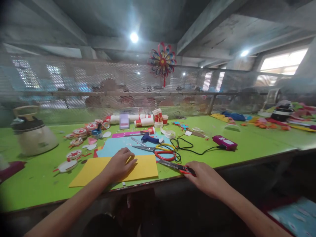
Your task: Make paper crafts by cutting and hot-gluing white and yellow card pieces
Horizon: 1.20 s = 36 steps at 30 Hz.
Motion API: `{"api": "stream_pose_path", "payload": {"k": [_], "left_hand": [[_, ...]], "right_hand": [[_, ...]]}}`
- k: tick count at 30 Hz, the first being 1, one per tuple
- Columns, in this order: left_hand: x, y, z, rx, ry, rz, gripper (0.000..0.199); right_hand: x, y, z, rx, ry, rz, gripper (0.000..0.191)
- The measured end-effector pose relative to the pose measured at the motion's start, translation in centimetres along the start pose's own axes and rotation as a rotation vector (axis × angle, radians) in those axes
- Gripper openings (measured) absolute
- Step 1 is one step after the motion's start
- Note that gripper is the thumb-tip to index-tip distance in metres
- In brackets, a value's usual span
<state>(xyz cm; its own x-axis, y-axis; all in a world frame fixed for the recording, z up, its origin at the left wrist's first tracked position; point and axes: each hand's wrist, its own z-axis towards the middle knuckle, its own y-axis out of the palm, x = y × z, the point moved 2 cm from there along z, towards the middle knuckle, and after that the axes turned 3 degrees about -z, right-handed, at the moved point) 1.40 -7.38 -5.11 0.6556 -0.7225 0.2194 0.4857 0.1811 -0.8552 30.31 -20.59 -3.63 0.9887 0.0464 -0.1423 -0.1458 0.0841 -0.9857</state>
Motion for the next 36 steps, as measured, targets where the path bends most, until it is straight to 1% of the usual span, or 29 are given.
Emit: {"api": "stream_pose_path", "payload": {"k": [4,8,17,22,25,28,34,36], "left_hand": [[-0.1,0.0,-0.1,0.009,-0.001,-0.011,0.021],[-0.1,0.1,0.0,0.020,-0.003,-0.022,0.017],[-0.3,0.2,0.0,0.029,-0.001,-0.037,0.010],[-0.5,0.5,0.1,0.030,0.017,-0.047,0.010],[-0.7,0.6,0.1,0.032,0.030,-0.046,0.010],[-0.9,0.8,0.2,0.038,0.049,-0.041,0.008],[-1.5,1.6,0.5,0.024,0.082,-0.041,0.003],[-1.7,1.8,0.6,0.016,0.088,-0.045,0.012]], "right_hand": [[-0.5,-0.3,-0.3,0.009,-0.015,0.001,0.027],[-1.0,-0.6,-0.4,0.030,-0.018,0.009,0.030],[-1.5,-0.8,-0.7,0.016,-0.017,0.056,0.028],[-1.9,-0.9,-0.4,0.014,-0.077,0.067,0.029],[-1.9,-0.7,0.2,-0.008,-0.141,0.060,0.030],[-1.7,-0.8,0.7,-0.033,-0.208,0.070,0.032],[-0.9,-1.3,0.7,-0.095,-0.272,0.083,0.032],[-0.8,-1.3,0.5,-0.126,-0.279,0.088,0.034]]}}
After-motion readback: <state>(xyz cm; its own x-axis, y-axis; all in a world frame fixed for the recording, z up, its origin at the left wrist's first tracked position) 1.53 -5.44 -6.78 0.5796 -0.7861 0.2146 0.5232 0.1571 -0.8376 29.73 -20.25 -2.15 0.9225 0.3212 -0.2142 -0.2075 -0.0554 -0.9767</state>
